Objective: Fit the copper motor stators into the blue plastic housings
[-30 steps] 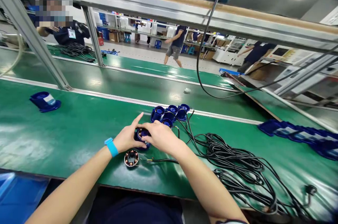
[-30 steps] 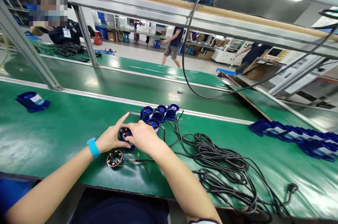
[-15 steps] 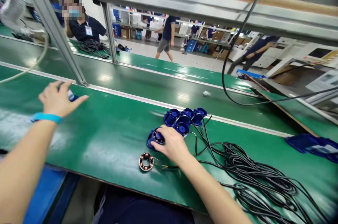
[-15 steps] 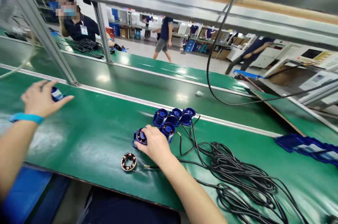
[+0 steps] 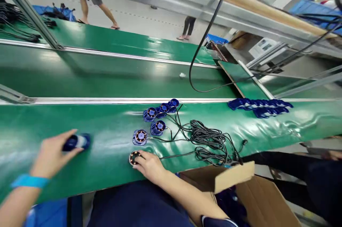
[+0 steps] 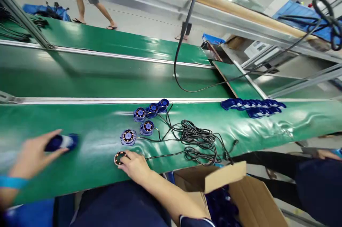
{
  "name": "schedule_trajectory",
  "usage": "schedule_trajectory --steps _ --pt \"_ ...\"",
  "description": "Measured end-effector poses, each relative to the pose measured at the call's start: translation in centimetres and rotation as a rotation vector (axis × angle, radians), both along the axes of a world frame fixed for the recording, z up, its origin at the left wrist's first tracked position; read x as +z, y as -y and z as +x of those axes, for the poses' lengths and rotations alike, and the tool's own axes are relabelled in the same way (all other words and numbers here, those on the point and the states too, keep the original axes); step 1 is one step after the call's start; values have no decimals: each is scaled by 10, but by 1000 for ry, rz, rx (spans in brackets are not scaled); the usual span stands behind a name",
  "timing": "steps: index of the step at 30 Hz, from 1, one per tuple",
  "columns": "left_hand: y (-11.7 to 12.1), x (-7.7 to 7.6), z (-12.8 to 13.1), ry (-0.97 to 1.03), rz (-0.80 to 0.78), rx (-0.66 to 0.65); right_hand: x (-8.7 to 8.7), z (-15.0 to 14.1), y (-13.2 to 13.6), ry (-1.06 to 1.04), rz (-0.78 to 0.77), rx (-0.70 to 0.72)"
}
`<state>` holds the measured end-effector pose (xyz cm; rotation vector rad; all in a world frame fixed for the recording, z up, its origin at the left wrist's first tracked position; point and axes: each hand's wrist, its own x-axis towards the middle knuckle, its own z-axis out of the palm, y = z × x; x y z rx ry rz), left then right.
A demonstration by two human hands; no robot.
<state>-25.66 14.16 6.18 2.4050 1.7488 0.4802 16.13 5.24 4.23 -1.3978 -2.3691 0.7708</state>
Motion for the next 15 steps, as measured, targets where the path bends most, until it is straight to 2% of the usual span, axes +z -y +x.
schedule_trajectory --steps 1,3,5,6,8,10,13,15 --pt "17 4 37 44 -27 -57 16 -2 0 -46 55 -58" --pt "47 2 99 176 -183 -173 49 -4 0 -118 183 -142" --pt "69 -6 144 308 -370 -187 75 -1 2 -155 256 -174" --pt "77 -9 161 360 -441 -187 82 1 4 -169 282 -168" --pt "86 -13 187 447 -537 -172 86 9 7 -155 289 -105" --pt "88 -12 208 501 -587 -179 80 17 7 -93 233 -1" --pt "87 -8 232 520 -599 -165 68 28 1 88 135 119" --pt "88 -5 243 526 -587 -114 69 32 -5 196 87 159"
